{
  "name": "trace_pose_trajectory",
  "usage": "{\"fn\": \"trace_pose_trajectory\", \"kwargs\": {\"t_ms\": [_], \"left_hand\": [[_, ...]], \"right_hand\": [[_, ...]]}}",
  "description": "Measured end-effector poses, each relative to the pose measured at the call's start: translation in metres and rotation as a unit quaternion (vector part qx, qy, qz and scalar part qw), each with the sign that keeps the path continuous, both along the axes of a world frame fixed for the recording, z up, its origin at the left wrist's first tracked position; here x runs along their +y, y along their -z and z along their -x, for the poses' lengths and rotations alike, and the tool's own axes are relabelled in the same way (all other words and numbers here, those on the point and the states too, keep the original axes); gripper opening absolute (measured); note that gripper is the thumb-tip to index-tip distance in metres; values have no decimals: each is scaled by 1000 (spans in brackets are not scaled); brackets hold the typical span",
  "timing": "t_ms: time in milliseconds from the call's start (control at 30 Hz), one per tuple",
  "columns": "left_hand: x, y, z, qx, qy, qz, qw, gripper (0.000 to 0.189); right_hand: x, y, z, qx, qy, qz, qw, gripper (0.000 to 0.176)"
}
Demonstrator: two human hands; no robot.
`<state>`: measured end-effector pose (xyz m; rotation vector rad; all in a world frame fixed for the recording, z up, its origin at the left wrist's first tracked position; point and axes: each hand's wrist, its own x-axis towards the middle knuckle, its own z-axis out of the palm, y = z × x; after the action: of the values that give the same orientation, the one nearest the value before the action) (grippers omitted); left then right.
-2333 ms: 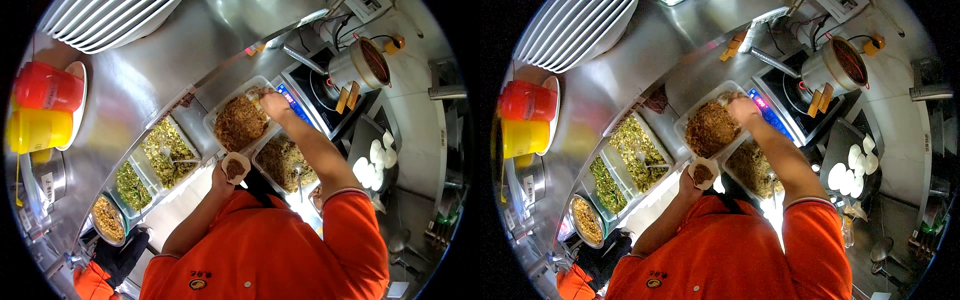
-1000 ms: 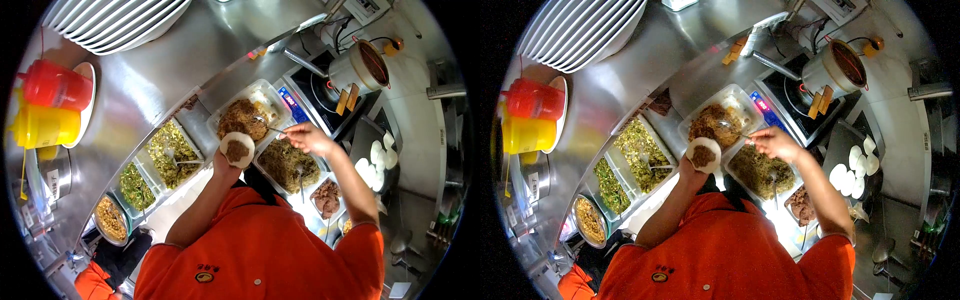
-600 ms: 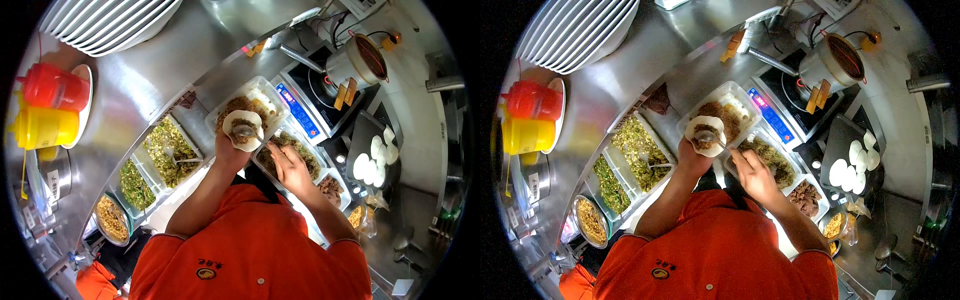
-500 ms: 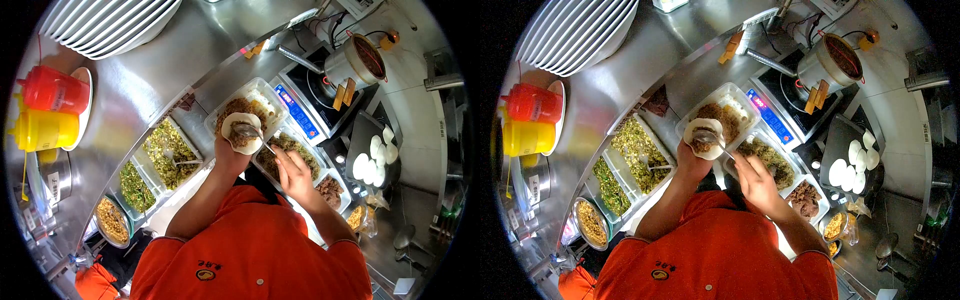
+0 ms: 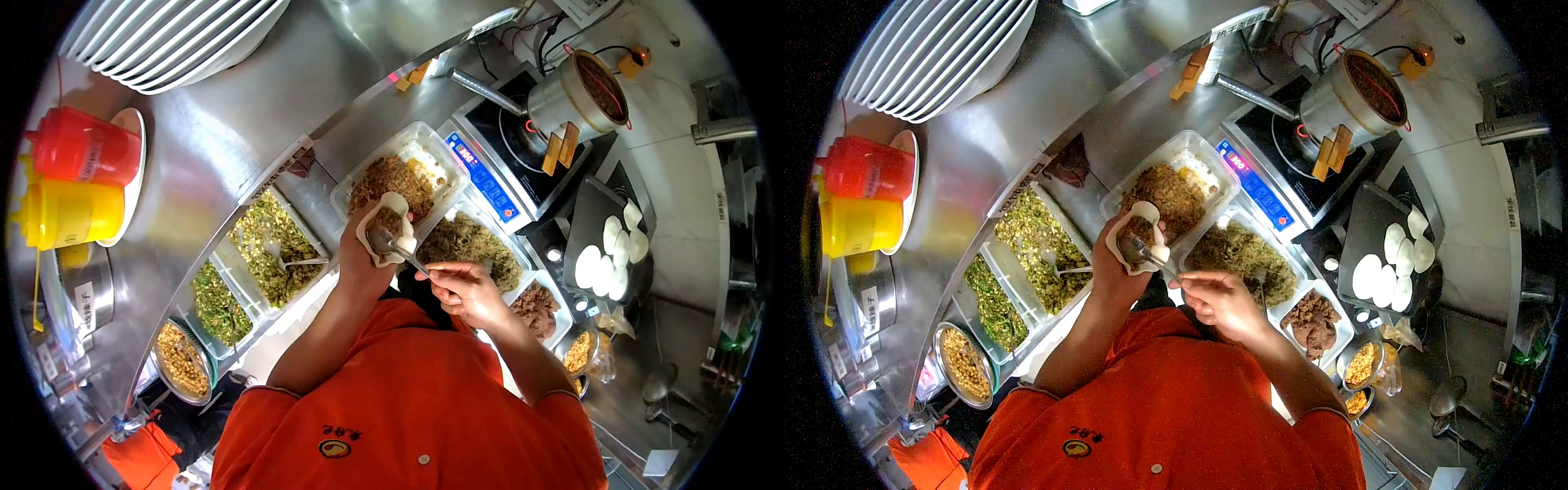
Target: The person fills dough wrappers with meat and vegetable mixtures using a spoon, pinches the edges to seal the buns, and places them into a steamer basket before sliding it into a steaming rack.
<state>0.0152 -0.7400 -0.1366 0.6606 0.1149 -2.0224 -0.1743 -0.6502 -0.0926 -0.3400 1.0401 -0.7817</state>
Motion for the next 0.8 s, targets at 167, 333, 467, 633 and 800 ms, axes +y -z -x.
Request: {"fn": "trace_pose_trajectory", "kwargs": {"t_ms": [167,333,467,633,800], "left_hand": [[-2,10,-3,49,37,-7,998,38],[1,27,2,45,3,-29,999,40],[4,11,6,34,-4,-11,999,40],[14,21,-2,-409,92,276,865,39],[10,40,-21,-64,25,-45,997,42]], "right_hand": [[0,4,3,-35,-6,-22,999,25],[-3,-16,16,-196,-37,-113,973,25],[-6,-12,13,-4,-7,-37,999,26],[-7,1,30,-206,-27,-78,975,29],[-20,13,54,-24,30,-17,999,28]]}}
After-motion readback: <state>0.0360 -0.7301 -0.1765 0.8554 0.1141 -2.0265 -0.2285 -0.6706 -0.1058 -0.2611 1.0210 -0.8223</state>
